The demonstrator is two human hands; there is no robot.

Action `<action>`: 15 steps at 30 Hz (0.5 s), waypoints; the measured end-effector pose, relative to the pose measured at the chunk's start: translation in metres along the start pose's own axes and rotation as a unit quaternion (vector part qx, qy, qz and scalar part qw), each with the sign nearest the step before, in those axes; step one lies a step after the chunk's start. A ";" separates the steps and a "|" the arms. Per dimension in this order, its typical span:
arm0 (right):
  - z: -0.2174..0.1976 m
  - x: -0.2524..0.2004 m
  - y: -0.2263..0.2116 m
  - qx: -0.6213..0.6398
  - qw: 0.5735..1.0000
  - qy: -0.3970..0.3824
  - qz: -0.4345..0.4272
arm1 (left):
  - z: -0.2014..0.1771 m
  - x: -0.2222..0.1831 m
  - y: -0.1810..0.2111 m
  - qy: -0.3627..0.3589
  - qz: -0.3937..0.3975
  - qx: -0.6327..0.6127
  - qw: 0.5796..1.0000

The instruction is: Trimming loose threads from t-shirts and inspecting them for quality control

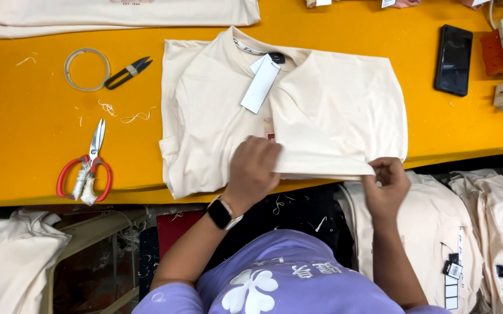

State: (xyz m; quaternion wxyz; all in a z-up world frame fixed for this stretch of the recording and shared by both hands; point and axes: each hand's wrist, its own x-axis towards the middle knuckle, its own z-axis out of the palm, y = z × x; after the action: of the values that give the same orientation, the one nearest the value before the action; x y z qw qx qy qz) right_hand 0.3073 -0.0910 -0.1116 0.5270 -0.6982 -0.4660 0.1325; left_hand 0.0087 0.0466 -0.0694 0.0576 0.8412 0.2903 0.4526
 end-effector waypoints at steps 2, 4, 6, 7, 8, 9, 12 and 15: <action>0.003 -0.003 -0.001 0.154 0.984 -0.009 0.090 | -0.011 0.002 0.018 0.001 -0.132 -0.173 0.976; 0.009 -0.004 -0.014 0.302 0.936 -0.018 0.180 | -0.009 -0.002 0.027 0.000 -0.262 -0.338 0.904; 0.017 0.004 -0.041 0.584 0.742 -0.149 0.292 | 0.007 -0.010 0.026 0.012 -0.379 -0.622 0.685; 0.020 0.007 -0.042 0.584 0.742 -0.148 0.293 | 0.016 -0.018 0.018 0.012 -0.380 -0.622 0.684; 0.023 0.010 -0.043 0.640 0.693 -0.156 0.292 | 0.025 -0.027 0.010 0.021 -0.388 -0.709 0.589; 0.026 0.013 -0.045 0.693 0.640 -0.163 0.289 | 0.035 -0.034 0.001 0.028 -0.389 -0.784 0.484; 0.044 0.014 -0.043 0.751 0.595 -0.108 0.264 | 0.024 -0.020 -0.008 0.088 -0.400 -0.819 0.402; 0.056 0.015 -0.056 0.765 0.580 -0.084 0.266 | 0.010 -0.009 -0.003 0.127 -0.354 -0.851 0.366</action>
State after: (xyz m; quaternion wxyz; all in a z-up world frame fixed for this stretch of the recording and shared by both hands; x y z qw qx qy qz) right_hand 0.2487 -0.0448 -0.0817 0.7656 -0.1153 -0.0273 0.6324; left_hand 0.0116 0.0453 -0.0829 0.8602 0.0988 0.0262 0.4996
